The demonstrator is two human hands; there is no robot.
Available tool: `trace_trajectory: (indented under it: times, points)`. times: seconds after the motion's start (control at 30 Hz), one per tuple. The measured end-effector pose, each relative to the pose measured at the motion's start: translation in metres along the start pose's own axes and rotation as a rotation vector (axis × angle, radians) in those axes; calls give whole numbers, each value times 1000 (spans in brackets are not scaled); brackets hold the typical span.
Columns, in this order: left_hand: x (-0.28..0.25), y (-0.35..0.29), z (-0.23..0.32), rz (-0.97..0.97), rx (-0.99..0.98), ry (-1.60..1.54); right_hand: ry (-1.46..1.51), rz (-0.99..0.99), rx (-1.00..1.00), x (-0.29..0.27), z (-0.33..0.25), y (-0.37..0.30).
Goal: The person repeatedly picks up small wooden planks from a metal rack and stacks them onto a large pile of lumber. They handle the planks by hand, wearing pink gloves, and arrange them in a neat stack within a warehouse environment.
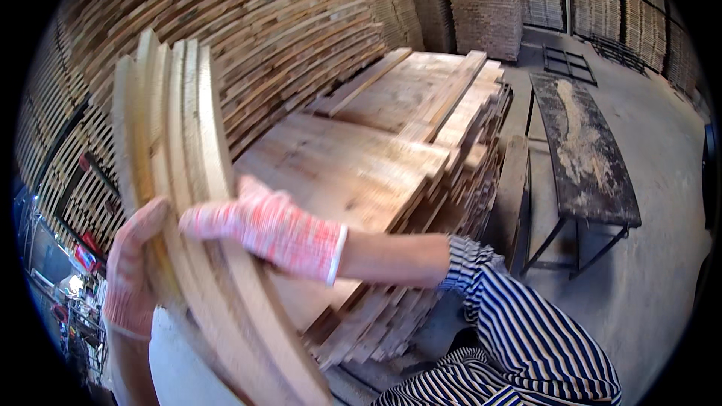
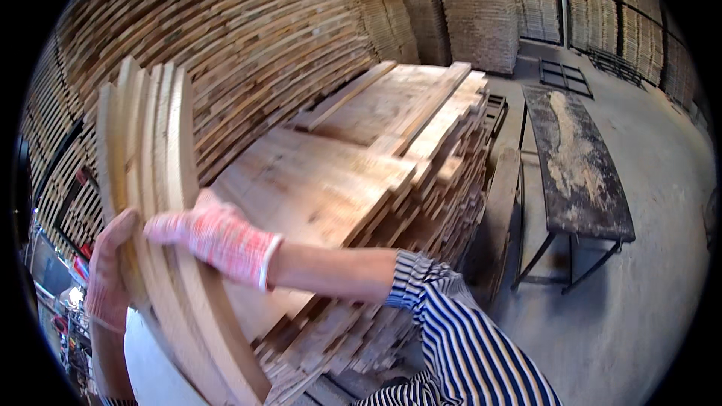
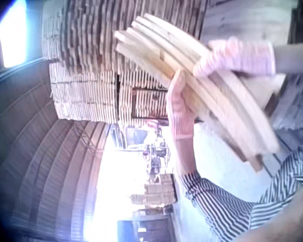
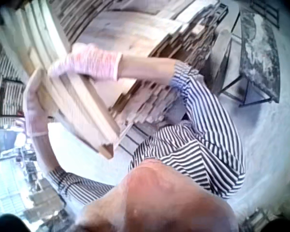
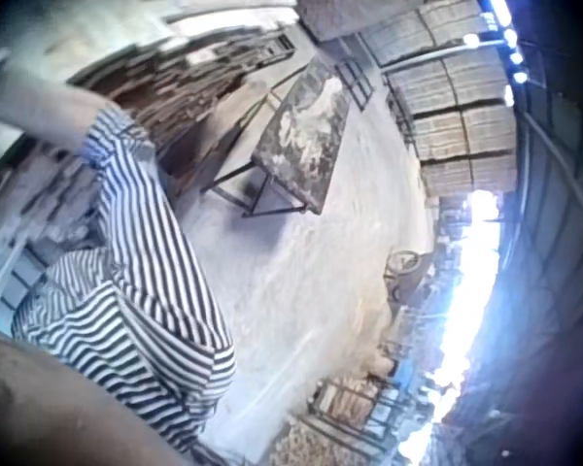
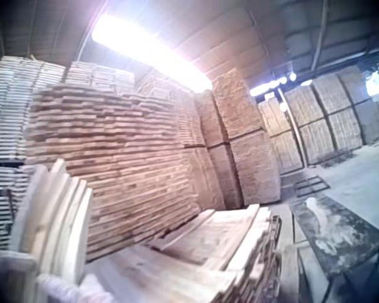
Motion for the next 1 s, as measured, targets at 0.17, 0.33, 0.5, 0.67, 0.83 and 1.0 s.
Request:
trace_trajectory:
  times: [0.17,0.33,0.5,0.67,0.83,1.0]
  points:
    - [116,114,-50,-4,56,-210,108,-107,-27,-165,-71,35]
    - [170,195,-78,79,47,-357,-619,192,209,-400,-167,77]
    - [151,202,-107,290,40,-439,-1887,514,499,-550,-174,108]
    - [178,184,-120,293,-76,-463,-1796,836,588,-589,-161,114]
    - [165,157,-150,418,-167,-540,-1882,786,268,-512,-174,91]
    - [156,153,-187,426,-290,-563,-1780,395,175,-419,-111,105]
Point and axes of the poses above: each hand's wrist, its own y-axis towards the middle knuckle, its own x-axis out of the palm, z = x × y, the point moved 4 cm from there along y, towards the middle knuckle, and after that the axes turned 8 degrees about x, right-handed, at the moved point
